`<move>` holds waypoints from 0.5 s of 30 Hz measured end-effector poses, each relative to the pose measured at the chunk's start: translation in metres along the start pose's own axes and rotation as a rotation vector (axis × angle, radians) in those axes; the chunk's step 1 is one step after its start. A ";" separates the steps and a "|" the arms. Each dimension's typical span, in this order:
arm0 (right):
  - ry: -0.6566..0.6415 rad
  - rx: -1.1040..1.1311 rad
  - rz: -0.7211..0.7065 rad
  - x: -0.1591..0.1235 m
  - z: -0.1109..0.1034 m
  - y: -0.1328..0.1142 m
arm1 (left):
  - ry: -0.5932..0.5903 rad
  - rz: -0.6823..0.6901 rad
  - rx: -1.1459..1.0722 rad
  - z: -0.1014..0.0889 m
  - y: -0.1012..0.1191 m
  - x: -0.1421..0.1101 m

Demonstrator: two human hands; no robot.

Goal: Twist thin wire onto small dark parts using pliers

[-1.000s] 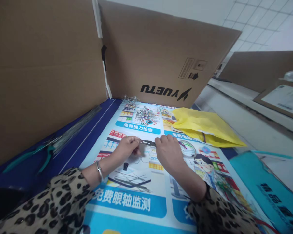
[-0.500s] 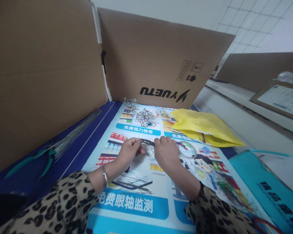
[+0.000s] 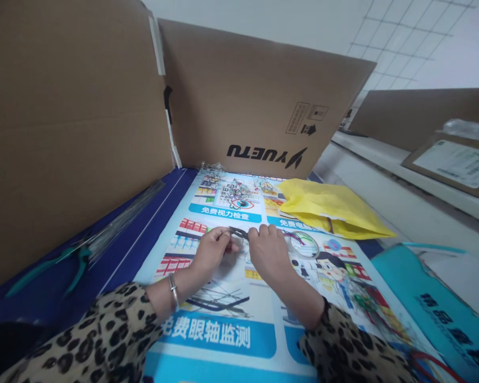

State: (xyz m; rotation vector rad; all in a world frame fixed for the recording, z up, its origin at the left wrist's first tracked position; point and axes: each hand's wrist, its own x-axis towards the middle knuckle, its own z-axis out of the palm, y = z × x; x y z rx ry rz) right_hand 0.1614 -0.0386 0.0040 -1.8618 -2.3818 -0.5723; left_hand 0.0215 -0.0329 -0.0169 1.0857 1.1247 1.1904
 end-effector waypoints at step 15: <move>0.009 -0.021 -0.044 0.002 0.008 0.002 | -0.022 -0.013 -0.055 -0.002 -0.001 0.000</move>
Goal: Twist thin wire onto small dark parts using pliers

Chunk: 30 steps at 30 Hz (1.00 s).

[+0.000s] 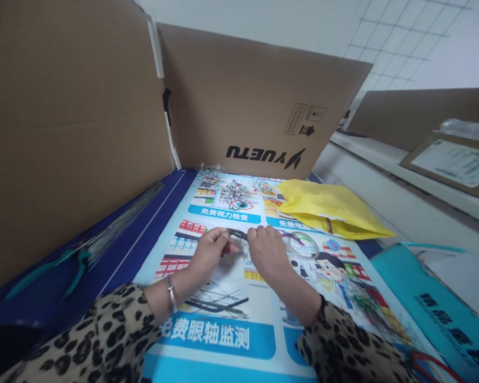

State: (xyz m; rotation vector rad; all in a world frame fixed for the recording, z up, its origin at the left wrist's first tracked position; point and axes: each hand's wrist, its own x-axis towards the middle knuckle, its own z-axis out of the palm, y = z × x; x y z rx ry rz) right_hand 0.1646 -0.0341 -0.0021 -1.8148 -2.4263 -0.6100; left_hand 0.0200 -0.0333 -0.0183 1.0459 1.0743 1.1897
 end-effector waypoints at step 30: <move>-0.010 -0.058 -0.003 -0.006 0.001 0.004 | -0.091 0.007 0.038 -0.002 0.010 -0.001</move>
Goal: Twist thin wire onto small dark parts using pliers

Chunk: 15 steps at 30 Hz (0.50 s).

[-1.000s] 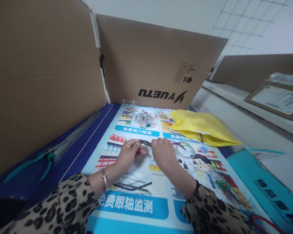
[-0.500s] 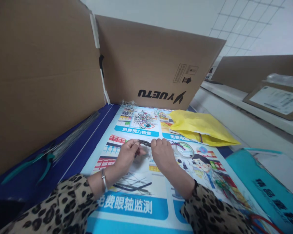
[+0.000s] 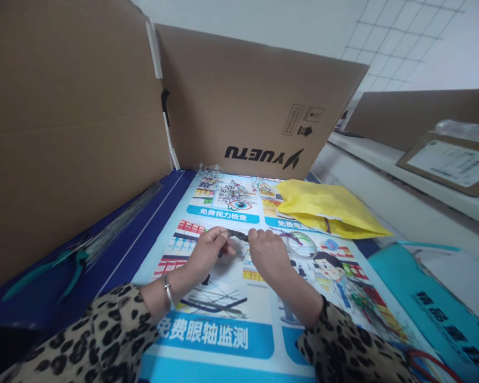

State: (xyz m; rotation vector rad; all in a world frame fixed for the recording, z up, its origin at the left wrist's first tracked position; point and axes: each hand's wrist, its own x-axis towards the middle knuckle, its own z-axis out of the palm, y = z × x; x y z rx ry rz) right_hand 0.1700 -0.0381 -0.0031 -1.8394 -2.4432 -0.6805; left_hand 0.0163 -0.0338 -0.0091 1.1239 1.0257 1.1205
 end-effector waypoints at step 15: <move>-0.337 0.238 -0.046 0.005 -0.013 0.019 | -0.228 -0.100 -0.028 -0.015 -0.002 0.010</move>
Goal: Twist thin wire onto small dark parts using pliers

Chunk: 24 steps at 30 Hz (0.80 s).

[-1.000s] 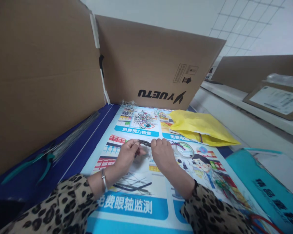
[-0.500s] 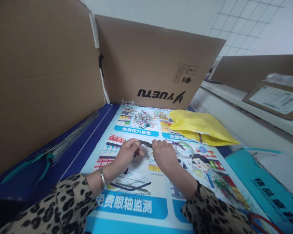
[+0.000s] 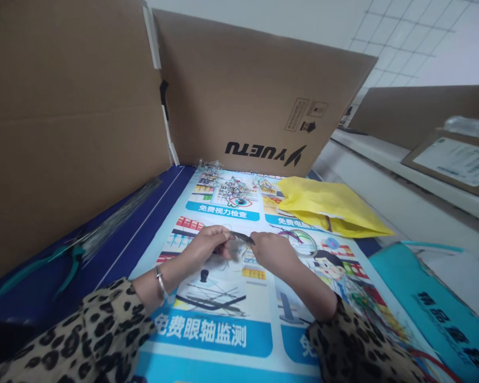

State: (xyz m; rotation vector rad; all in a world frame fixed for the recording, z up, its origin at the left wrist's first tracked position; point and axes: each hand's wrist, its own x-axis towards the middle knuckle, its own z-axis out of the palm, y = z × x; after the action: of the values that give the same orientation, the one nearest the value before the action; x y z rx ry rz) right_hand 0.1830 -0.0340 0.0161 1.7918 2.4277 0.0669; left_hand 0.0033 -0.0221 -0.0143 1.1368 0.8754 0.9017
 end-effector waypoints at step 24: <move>0.173 -0.135 -0.280 0.001 -0.005 0.015 | -0.227 -0.091 0.157 -0.013 0.007 0.000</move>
State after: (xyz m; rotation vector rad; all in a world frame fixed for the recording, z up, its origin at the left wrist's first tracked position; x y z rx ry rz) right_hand 0.1964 -0.0289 0.0226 1.4305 2.6948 0.3637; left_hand -0.0096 -0.0164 -0.0096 1.2967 0.8137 0.6235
